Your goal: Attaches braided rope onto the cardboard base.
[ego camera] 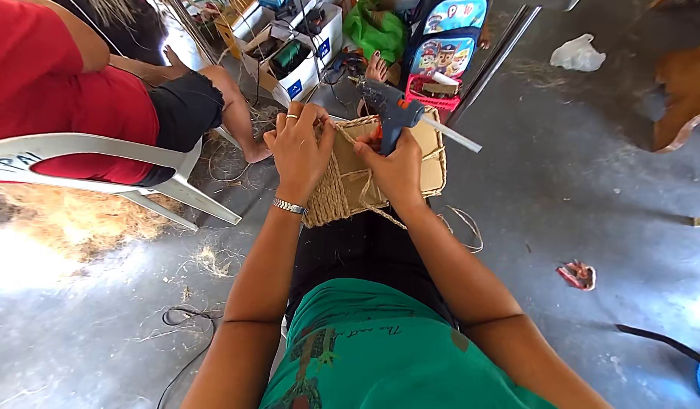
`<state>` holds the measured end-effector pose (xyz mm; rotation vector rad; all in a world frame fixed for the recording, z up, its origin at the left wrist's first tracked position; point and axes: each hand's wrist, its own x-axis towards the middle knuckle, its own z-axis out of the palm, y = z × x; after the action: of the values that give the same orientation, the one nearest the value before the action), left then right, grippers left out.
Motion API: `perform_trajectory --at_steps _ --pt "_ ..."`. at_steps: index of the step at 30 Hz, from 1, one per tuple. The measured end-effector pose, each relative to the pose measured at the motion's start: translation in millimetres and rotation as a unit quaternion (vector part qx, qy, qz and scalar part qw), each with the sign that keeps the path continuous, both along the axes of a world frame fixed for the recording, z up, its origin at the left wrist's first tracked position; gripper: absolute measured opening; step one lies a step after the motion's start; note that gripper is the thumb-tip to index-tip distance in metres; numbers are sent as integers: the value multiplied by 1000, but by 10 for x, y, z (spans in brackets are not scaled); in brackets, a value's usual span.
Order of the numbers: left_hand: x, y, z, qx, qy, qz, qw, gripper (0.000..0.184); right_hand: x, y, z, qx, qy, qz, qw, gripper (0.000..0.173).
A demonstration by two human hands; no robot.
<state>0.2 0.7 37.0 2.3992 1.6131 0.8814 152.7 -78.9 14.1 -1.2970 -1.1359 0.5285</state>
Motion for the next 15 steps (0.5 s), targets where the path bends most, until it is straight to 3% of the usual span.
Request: perform_trajectory --at_steps 10,15 --pt "-90 34 11 -14 -20 -35 999 24 -68 43 38 -105 -46 5 993 32" --pt "-117 40 -15 5 -15 -78 997 30 -64 39 29 -104 -36 3 994 34"
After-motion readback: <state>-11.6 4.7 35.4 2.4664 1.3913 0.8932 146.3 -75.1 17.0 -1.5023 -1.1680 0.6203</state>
